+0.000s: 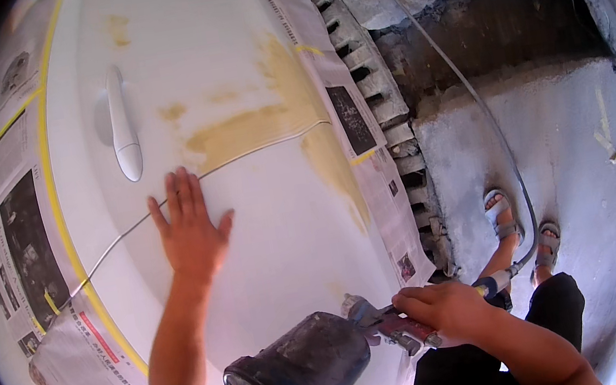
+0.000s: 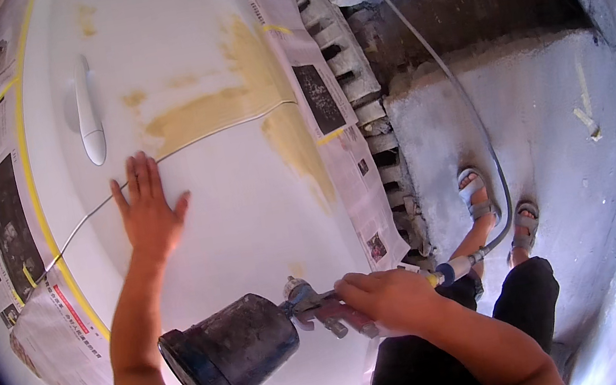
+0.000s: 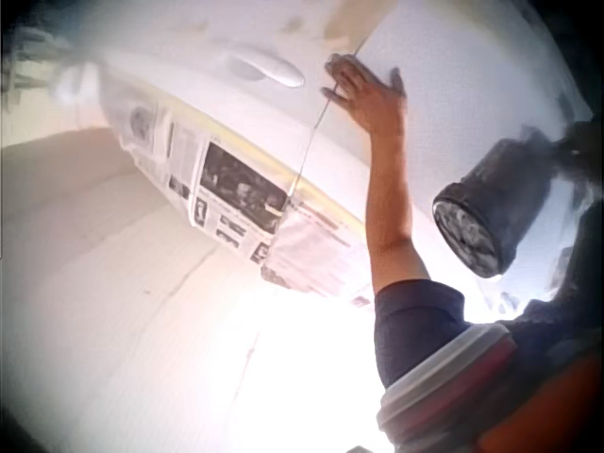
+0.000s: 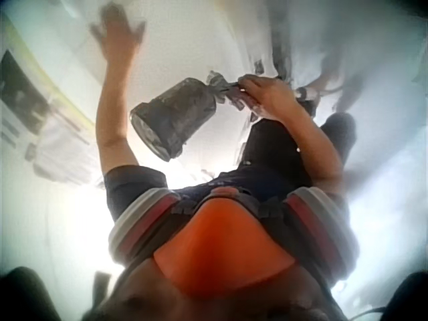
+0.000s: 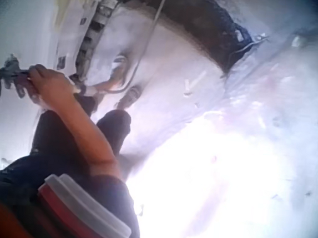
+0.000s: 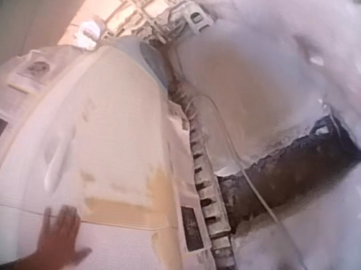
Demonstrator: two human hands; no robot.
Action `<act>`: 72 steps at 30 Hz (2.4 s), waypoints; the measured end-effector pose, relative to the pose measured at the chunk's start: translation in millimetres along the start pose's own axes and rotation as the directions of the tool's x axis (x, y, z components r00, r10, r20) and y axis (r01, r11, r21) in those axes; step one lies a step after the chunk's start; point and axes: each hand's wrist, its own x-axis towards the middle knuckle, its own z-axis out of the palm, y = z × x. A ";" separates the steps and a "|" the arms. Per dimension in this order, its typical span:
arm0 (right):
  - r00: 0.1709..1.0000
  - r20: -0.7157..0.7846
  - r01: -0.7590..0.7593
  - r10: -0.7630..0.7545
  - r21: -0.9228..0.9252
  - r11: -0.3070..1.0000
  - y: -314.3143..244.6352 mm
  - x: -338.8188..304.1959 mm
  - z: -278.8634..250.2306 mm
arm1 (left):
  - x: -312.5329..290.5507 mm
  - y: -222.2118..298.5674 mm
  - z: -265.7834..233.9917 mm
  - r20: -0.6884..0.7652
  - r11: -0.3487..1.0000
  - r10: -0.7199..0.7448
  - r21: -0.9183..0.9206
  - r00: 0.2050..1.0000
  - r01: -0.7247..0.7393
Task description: The person prepares a white car for painting by wiping the side door panel with their hand to remove dust or residue. They use a spray gun to apply a light coat of paint to the door panel, moving the gun in smooth, even strokes. The person also adjusts the spray gun and checks the surface of the car.
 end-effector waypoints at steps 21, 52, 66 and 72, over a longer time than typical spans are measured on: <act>0.982 -0.028 -0.183 0.189 0.136 0.974 143.5 79.0 -117.7 | 181.0 154.0 107.1 0.424 0.870 0.452 -0.014 0.785 -0.493; 0.929 0.204 -0.354 0.307 0.261 0.898 236.3 161.0 -149.7 | 283.8 252.0 205.6 0.501 0.810 0.478 0.067 0.721 -0.583; 0.937 0.234 -0.318 0.260 0.262 0.911 228.3 155.7 -136.5 | 413.8 169.5 149.8 0.265 0.924 0.370 -0.001 0.891 -0.383; 0.929 0.290 -0.299 0.231 0.219 0.929 211.8 155.6 -137.4 | 232.3 191.5 143.1 0.397 0.676 0.729 -0.290 0.558 -0.677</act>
